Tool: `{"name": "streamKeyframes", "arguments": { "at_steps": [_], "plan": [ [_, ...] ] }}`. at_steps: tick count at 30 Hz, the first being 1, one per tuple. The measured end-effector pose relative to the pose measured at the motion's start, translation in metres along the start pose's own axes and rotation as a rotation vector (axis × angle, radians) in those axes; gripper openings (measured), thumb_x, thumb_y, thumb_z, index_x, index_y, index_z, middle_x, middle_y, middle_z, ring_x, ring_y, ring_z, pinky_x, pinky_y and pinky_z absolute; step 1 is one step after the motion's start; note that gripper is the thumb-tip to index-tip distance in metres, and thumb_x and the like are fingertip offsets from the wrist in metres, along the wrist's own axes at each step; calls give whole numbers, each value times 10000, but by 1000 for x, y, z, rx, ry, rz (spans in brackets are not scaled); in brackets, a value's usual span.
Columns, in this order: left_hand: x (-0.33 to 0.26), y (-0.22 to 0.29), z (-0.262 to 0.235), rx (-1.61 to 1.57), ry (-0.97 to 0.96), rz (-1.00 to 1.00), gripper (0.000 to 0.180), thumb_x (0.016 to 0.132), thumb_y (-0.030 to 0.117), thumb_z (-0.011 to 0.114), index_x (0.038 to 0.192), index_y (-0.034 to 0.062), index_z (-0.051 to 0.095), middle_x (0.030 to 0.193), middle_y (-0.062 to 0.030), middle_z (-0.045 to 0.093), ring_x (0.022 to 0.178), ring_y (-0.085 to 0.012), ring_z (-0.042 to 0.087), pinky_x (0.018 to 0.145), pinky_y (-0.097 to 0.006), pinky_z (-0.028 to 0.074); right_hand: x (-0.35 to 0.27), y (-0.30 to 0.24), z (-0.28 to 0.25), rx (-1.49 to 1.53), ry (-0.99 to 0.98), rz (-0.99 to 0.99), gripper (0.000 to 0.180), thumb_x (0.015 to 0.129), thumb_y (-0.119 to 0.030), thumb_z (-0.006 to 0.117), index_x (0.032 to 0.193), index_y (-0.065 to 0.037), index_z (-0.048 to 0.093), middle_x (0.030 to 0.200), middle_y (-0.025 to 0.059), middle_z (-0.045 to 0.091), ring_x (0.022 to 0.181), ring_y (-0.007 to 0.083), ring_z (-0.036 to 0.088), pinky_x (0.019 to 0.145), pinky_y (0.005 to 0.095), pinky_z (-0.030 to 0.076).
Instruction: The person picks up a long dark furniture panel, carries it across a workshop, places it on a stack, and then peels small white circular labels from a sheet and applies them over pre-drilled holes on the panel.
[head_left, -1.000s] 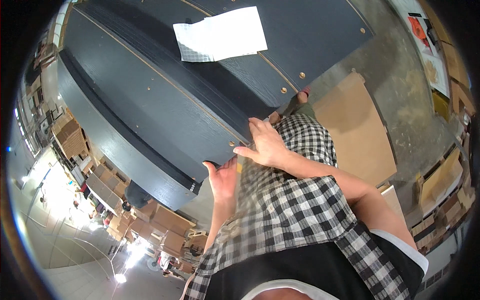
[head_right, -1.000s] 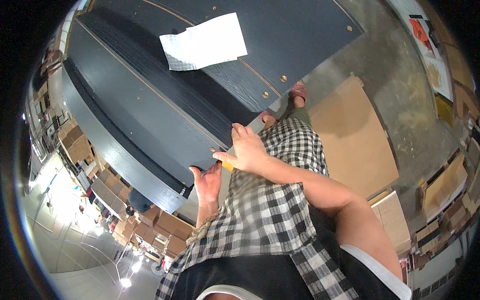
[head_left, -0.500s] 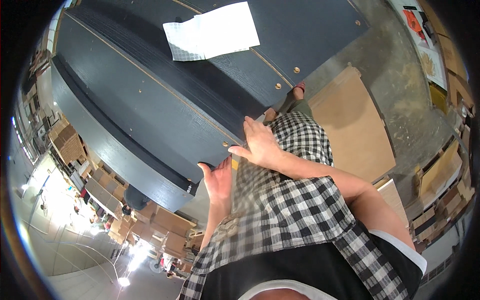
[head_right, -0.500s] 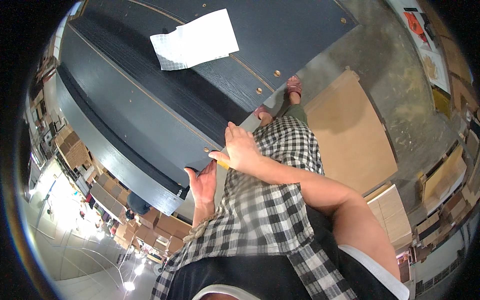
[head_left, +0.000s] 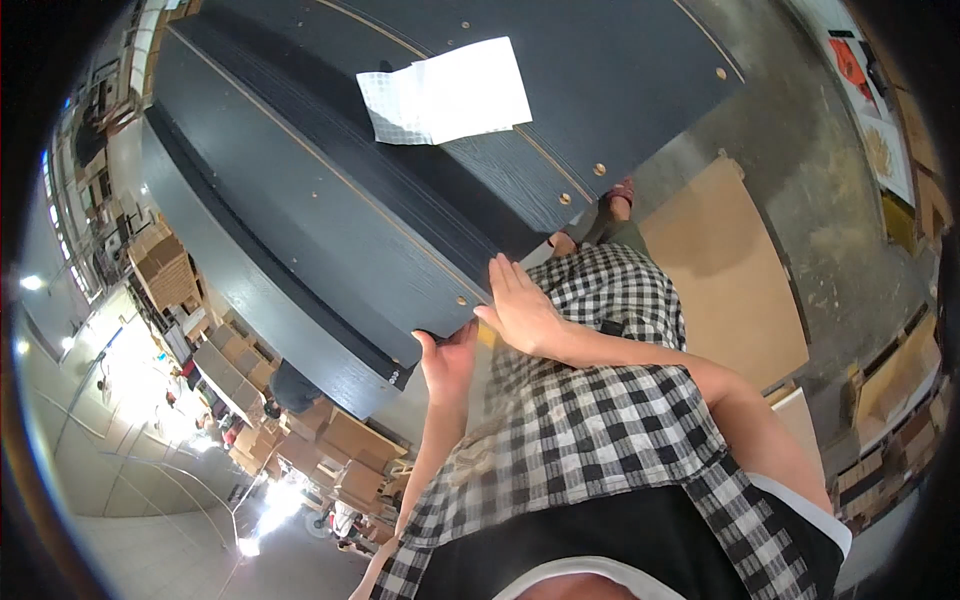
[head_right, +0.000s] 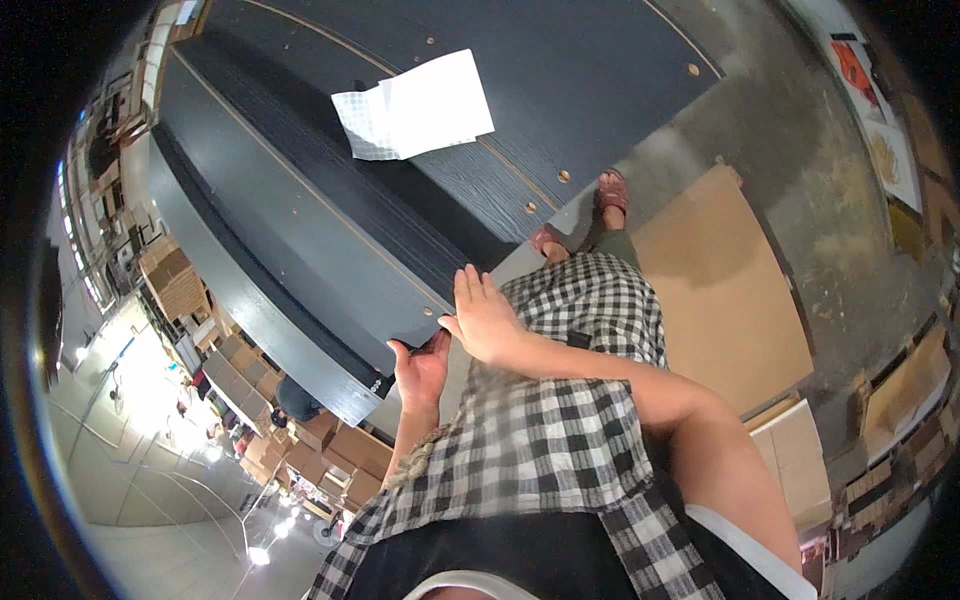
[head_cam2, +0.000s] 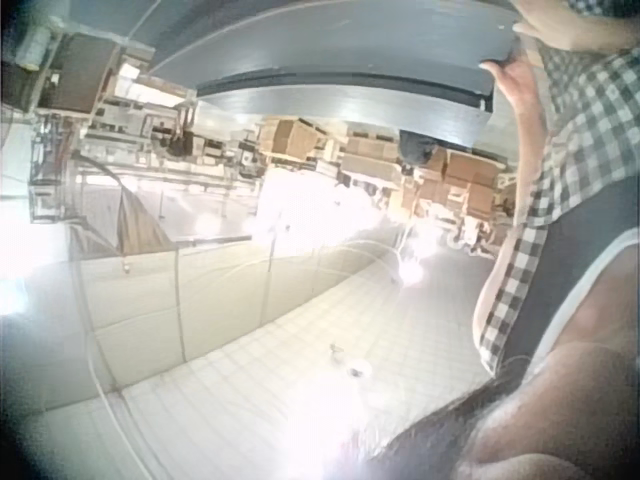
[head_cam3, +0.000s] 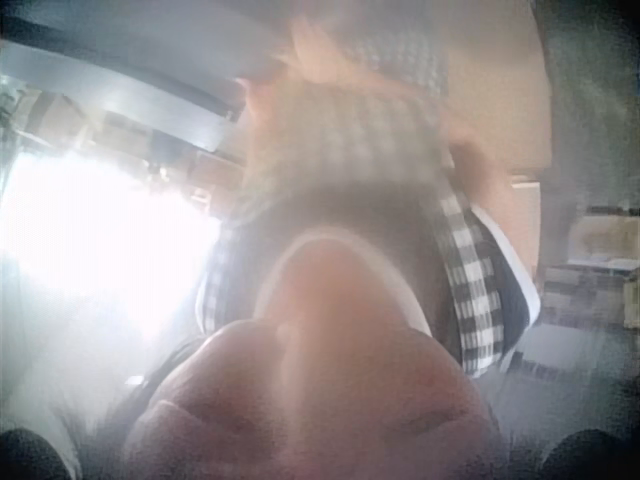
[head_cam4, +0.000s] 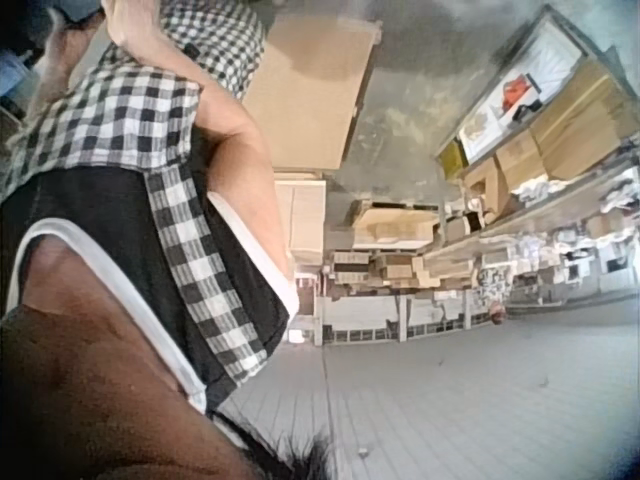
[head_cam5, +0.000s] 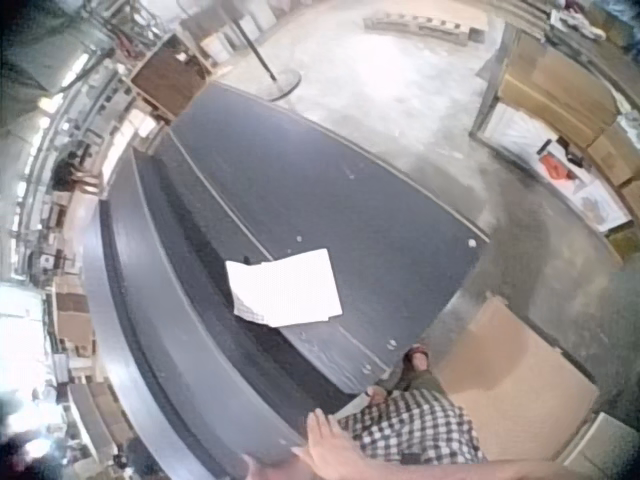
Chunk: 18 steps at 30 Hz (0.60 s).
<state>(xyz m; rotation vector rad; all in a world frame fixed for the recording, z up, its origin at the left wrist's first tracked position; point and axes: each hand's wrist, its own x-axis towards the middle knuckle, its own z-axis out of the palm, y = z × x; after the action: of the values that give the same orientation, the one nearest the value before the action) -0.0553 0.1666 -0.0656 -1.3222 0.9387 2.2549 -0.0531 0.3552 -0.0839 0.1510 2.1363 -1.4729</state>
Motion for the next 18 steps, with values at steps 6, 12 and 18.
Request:
{"name": "streamKeyframes", "arguments": {
  "at_steps": [6,12,18],
  "plan": [
    [8,-3,-7,-56,65,-28,840,845,551,436,1359,-36,124,1416,-193,176,1327,-316,166,1111,-474,145,7,7,-3,-6,-48,-36,679,886,-319,489,1278,174,237,1320,368,277,1251,453,292,1047,439,258],
    [9,-7,0,6,145,11,868,830,589,431,1321,-84,188,1368,-248,244,1286,-382,236,1075,-515,215,17,10,-4,23,42,-133,643,849,-368,535,1204,141,366,1092,344,505,1035,441,507,888,430,402],
    [-6,1,-13,326,-20,-177,820,840,573,476,1294,-89,309,1266,-284,403,1066,-377,521,822,-441,498,18,5,-16,49,29,-61,487,887,-363,492,1047,97,490,920,304,582,908,434,563,786,441,442]
  ]
}}
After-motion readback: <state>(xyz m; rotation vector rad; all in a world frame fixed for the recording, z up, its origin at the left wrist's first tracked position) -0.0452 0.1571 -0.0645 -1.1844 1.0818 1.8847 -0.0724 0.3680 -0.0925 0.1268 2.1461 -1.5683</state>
